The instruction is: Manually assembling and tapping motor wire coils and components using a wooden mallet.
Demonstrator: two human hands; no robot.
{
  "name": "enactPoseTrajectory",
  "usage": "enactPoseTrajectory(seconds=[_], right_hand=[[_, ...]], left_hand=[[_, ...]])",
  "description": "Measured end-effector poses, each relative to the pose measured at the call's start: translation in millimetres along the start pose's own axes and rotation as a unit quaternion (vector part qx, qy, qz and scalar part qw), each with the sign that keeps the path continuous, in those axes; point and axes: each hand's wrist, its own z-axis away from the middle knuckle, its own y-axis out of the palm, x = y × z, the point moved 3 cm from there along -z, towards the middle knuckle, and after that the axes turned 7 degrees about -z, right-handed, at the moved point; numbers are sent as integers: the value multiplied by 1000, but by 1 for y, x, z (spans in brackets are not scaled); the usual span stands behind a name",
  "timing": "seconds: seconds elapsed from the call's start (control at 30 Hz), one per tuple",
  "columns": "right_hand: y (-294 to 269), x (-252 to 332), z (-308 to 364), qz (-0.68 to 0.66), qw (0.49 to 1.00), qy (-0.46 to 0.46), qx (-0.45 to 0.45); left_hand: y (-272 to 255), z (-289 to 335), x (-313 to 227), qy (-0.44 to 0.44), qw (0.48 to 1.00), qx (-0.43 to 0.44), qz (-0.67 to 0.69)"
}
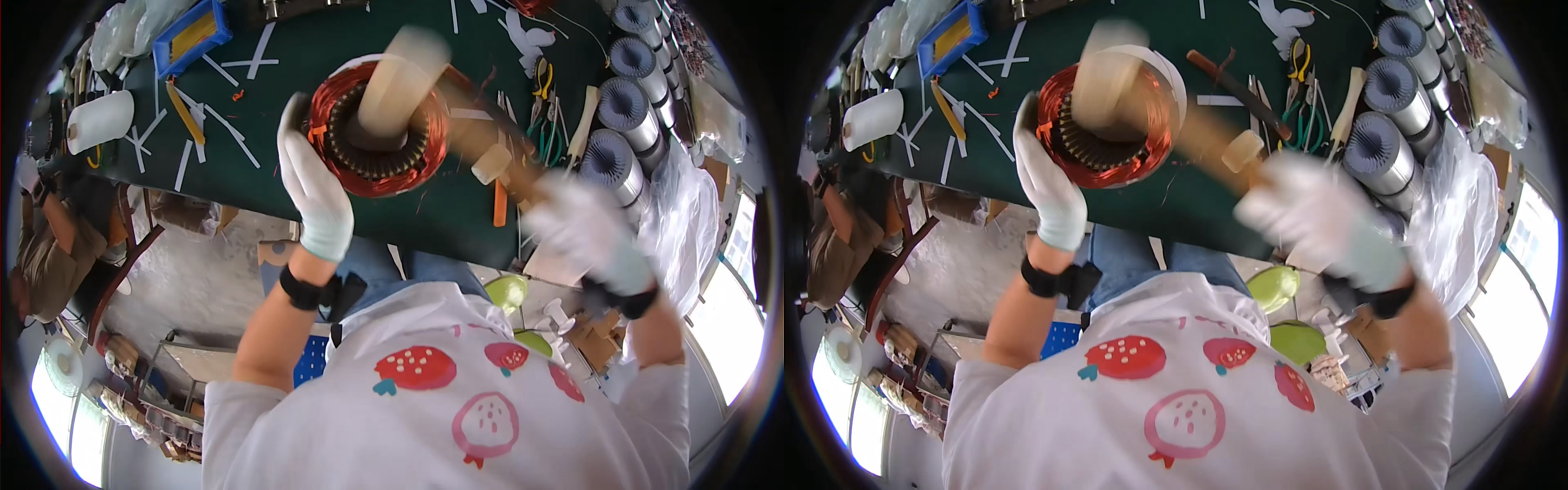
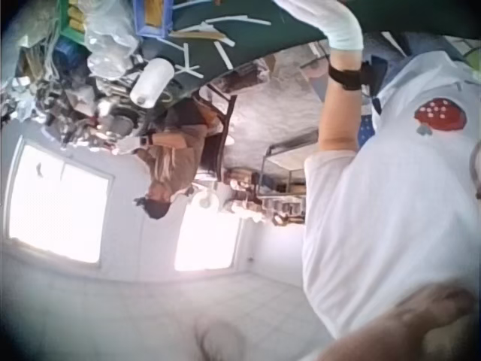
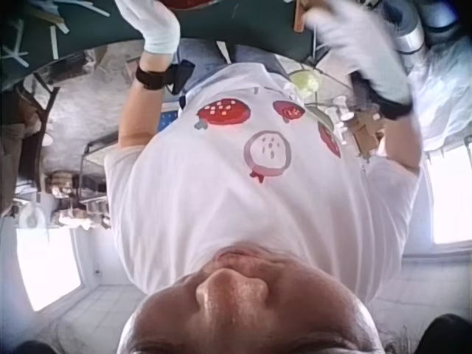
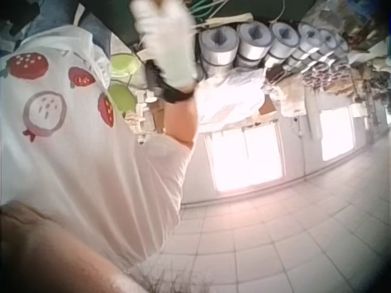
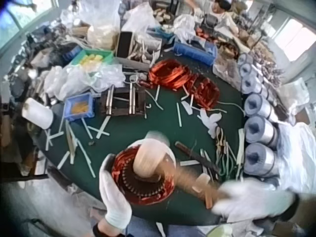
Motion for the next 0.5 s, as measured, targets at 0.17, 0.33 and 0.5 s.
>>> enactPoseTrajectory(seconds=[0.17,0.33,0.5], right_hand=[[-51,-28,34,-184,873,-185,-412],[-23,-7,12,81,975,-99,-181],[-69,-102,34,-400,887,-66,-222]], left_hand=[[22,20,-5,43,996,-77,-27],[8,8,1,10,999,-10,34],[21,22,-8,32,997,-74,5]])
